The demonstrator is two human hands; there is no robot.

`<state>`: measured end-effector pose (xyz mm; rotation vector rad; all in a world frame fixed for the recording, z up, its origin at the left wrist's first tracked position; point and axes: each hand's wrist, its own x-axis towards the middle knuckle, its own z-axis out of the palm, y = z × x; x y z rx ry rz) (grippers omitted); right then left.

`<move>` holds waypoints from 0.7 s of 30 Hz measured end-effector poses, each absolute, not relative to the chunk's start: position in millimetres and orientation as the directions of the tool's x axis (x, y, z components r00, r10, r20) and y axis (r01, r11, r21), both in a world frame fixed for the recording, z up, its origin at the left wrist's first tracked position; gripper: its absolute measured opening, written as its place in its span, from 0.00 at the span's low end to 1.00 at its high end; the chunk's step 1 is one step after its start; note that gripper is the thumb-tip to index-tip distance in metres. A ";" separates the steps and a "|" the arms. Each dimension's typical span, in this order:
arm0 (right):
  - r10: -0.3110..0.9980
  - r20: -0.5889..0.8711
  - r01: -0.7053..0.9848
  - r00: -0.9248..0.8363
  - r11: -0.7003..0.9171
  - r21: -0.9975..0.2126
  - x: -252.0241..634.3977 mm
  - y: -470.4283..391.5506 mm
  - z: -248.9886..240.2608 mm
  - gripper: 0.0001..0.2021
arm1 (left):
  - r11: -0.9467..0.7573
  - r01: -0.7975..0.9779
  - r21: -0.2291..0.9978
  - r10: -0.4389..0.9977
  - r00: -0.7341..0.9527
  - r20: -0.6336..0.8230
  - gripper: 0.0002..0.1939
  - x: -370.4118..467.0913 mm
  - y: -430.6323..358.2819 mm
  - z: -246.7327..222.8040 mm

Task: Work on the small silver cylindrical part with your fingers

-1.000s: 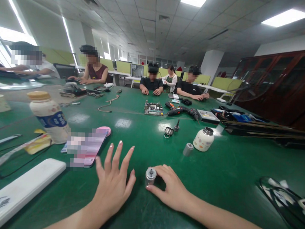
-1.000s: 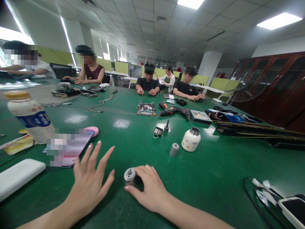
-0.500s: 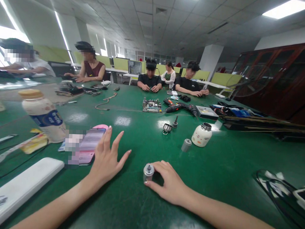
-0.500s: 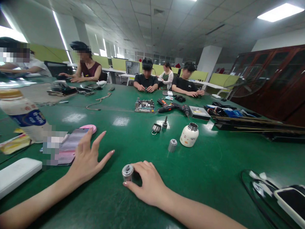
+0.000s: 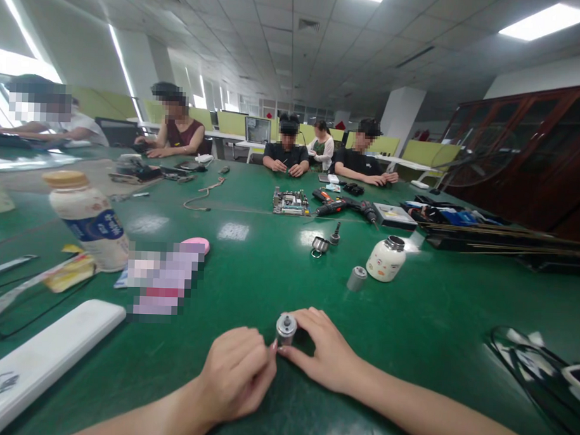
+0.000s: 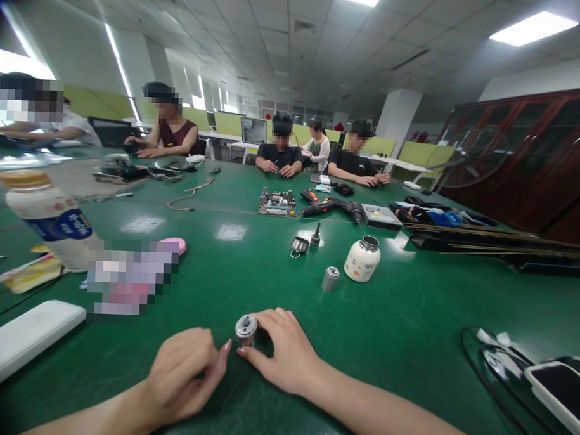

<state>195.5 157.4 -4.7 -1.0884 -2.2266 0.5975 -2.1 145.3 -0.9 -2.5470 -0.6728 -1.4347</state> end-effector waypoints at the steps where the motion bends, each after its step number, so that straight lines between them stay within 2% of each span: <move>1: 0.811 0.308 0.551 -0.497 0.569 -0.611 195.3 157.5 -5.1 0.14 | -0.863 0.489 0.124 0.352 0.407 0.843 0.07 -2.0 147.8 -0.3; 2: 0.810 0.310 0.552 -0.498 0.571 -0.608 195.1 157.8 -5.5 0.14 | -0.834 0.530 0.153 0.399 0.387 0.832 0.06 -2.2 150.4 -0.4; 4: 0.812 0.307 0.564 -0.496 0.570 -0.598 194.9 158.4 -6.5 0.13 | -0.800 0.569 0.189 0.482 0.424 0.766 0.14 -3.4 155.7 -2.7; 7: 0.819 0.298 0.580 -0.490 0.562 -0.590 194.9 158.8 -7.8 0.12 | -0.805 0.511 0.301 0.564 0.502 0.655 0.18 -6.4 162.9 -9.6; 11: 0.818 0.295 0.574 -0.494 0.561 -0.596 195.3 157.7 -7.2 0.13 | -0.757 0.427 0.495 0.652 0.437 0.619 0.14 -8.3 170.4 -11.2; 15: 0.819 0.290 0.565 -0.495 0.557 -0.609 195.7 157.0 -4.9 0.12 | -0.685 0.367 0.630 0.729 0.362 0.581 0.08 -3.6 174.4 -1.8; 18: 0.815 0.295 0.561 -0.499 0.563 -0.607 195.6 157.8 -4.4 0.13 | -0.656 0.336 0.676 0.755 0.309 0.579 0.05 0.6 175.0 2.8; 21: 0.806 0.313 0.577 -0.503 0.583 -0.572 195.1 158.6 -5.1 0.12 | -0.679 0.361 0.639 0.729 0.223 0.647 0.05 1.9 175.1 2.7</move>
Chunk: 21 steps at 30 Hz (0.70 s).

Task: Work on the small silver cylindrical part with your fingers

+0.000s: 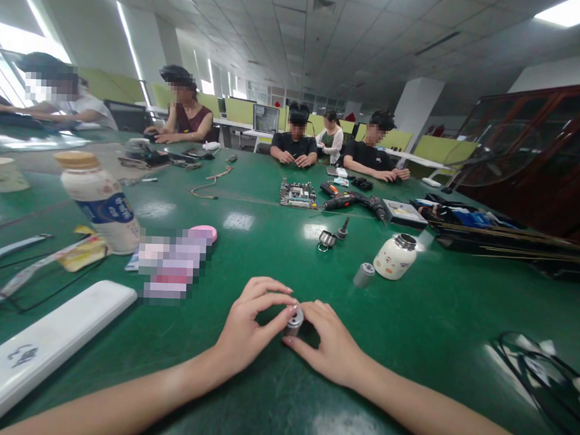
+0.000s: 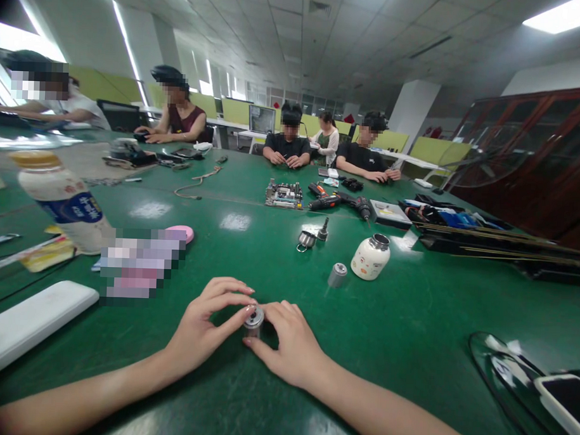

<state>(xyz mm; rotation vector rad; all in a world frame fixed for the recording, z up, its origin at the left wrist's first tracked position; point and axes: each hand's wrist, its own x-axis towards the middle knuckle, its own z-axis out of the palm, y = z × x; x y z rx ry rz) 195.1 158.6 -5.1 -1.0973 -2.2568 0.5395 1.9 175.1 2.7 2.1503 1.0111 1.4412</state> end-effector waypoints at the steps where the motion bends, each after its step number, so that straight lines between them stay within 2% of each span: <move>1: 0.798 0.323 0.585 -0.508 0.595 -0.551 194.9 158.7 -5.2 0.12 | -0.678 0.378 0.631 0.725 0.198 0.660 0.05 1.8 175.2 2.3; 3: 0.783 0.344 0.600 -0.519 0.620 -0.505 194.6 158.3 -4.5 0.13 | -0.643 0.398 0.655 0.753 0.170 0.636 0.05 1.7 175.7 1.7; 9: 0.794 0.349 0.660 -0.498 0.608 -0.441 193.7 155.5 1.3 0.15 | -0.426 0.359 0.830 0.902 0.098 0.421 0.11 4.5 175.8 2.7; 16: 0.830 0.345 0.702 -0.438 0.556 -0.446 191.3 153.3 4.8 0.16 | -0.342 0.340 0.876 0.929 -0.020 0.371 0.19 5.9 171.2 -0.7; 21: 0.824 0.351 0.720 -0.444 0.561 -0.408 190.6 150.3 4.3 0.16 | -0.396 0.332 0.856 0.912 0.032 0.409 0.14 5.4 163.8 2.4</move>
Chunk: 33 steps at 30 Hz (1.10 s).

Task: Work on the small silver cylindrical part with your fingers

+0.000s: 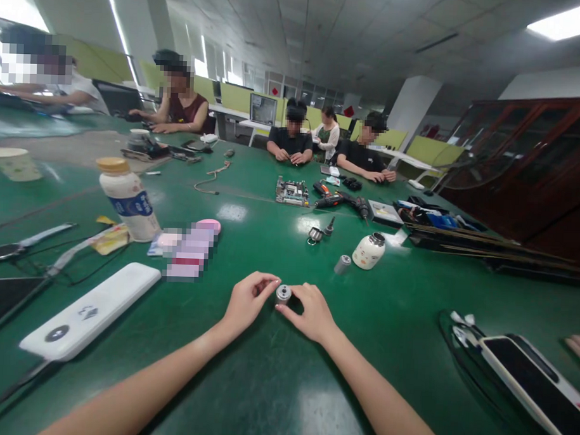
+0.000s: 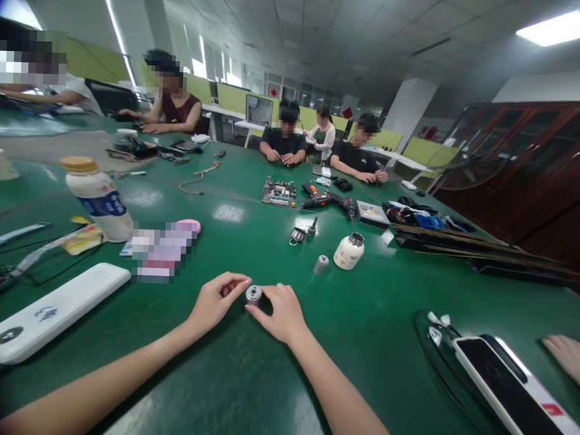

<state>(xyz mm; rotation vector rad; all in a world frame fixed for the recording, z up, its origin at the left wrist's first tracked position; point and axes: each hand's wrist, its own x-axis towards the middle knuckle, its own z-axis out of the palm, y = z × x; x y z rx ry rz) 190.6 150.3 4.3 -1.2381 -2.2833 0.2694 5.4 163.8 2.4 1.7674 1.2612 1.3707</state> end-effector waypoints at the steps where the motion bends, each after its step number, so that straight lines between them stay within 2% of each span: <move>1: 0.822 0.354 0.718 -0.445 0.564 -0.408 190.8 150.0 3.2 0.15 | -0.408 0.332 0.851 0.907 0.038 0.420 0.13 5.3 163.1 2.8; 9: 0.797 0.393 0.670 -0.459 0.601 -0.437 193.6 153.0 -3.9 0.15 | -0.470 0.377 0.798 0.852 -0.043 0.522 0.10 3.6 162.7 -0.1; 22: 0.800 0.359 0.654 -0.480 0.599 -0.461 196.3 154.3 -3.3 0.16 | -0.591 0.393 0.704 0.796 0.139 0.590 0.10 4.6 156.4 0.2; 30: 0.793 0.368 0.649 -0.485 0.609 -0.456 197.0 155.2 -4.8 0.15 | -0.589 0.390 0.708 0.808 0.265 0.527 0.13 6.6 155.7 4.6; 33: 0.790 0.367 0.652 -0.490 0.612 -0.447 197.0 155.1 -4.5 0.14 | -0.606 0.387 0.695 0.795 0.258 0.549 0.12 6.8 156.2 2.7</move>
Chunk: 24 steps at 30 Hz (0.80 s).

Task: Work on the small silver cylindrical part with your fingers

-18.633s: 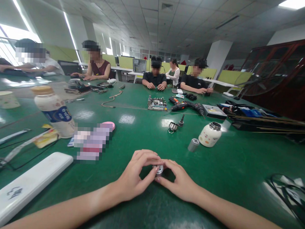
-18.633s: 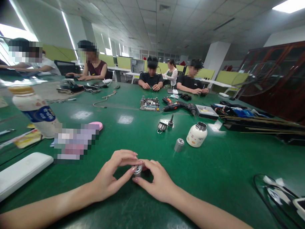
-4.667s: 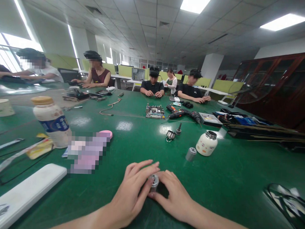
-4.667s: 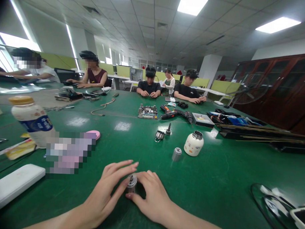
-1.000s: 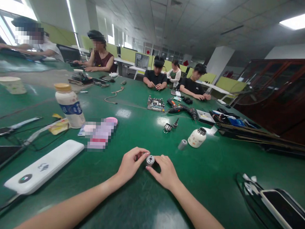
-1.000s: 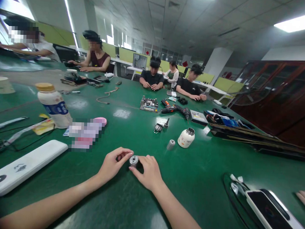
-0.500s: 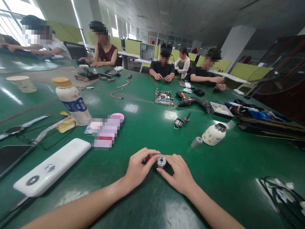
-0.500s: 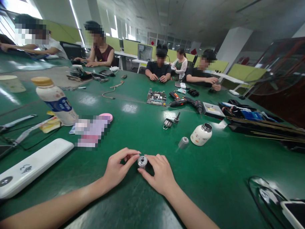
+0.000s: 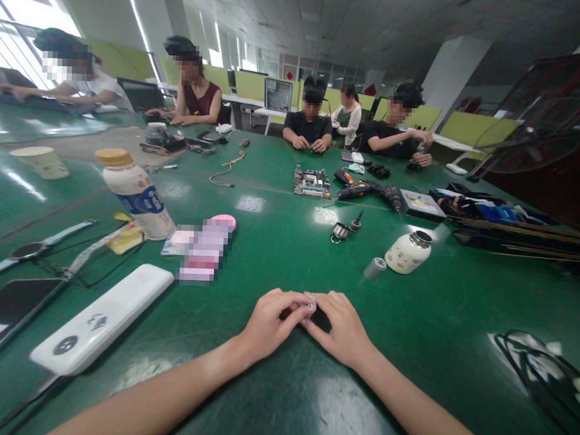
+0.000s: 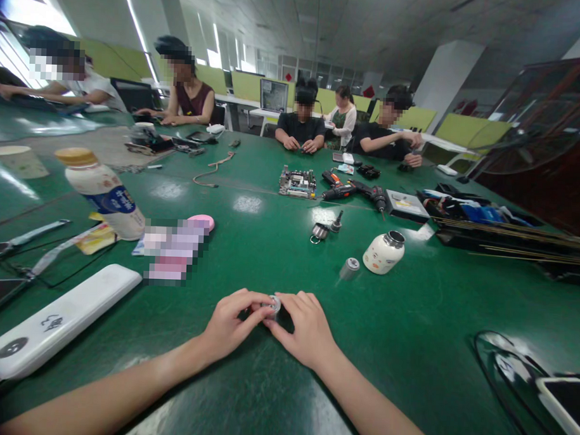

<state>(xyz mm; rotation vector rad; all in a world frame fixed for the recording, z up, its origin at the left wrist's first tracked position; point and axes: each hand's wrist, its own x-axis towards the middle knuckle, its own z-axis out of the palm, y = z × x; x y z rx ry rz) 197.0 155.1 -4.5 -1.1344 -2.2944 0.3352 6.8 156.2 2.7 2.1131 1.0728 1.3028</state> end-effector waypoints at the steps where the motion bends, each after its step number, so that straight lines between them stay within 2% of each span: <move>1: 0.791 0.364 0.655 -0.492 0.611 -0.444 196.9 154.9 -4.1 0.14 | -0.605 0.389 0.694 0.795 0.244 0.556 0.11 6.6 156.6 1.4; 14: 0.787 0.363 0.656 -0.498 0.616 -0.436 196.0 154.1 -3.1 0.14 | -0.451 0.380 0.808 0.892 0.222 0.394 0.11 7.8 161.9 -2.1; 24: 0.781 0.394 0.652 -0.484 0.622 -0.433 195.6 154.1 -4.6 0.13 | -0.522 0.397 0.755 0.852 0.277 0.444 0.12 6.7 161.6 -1.7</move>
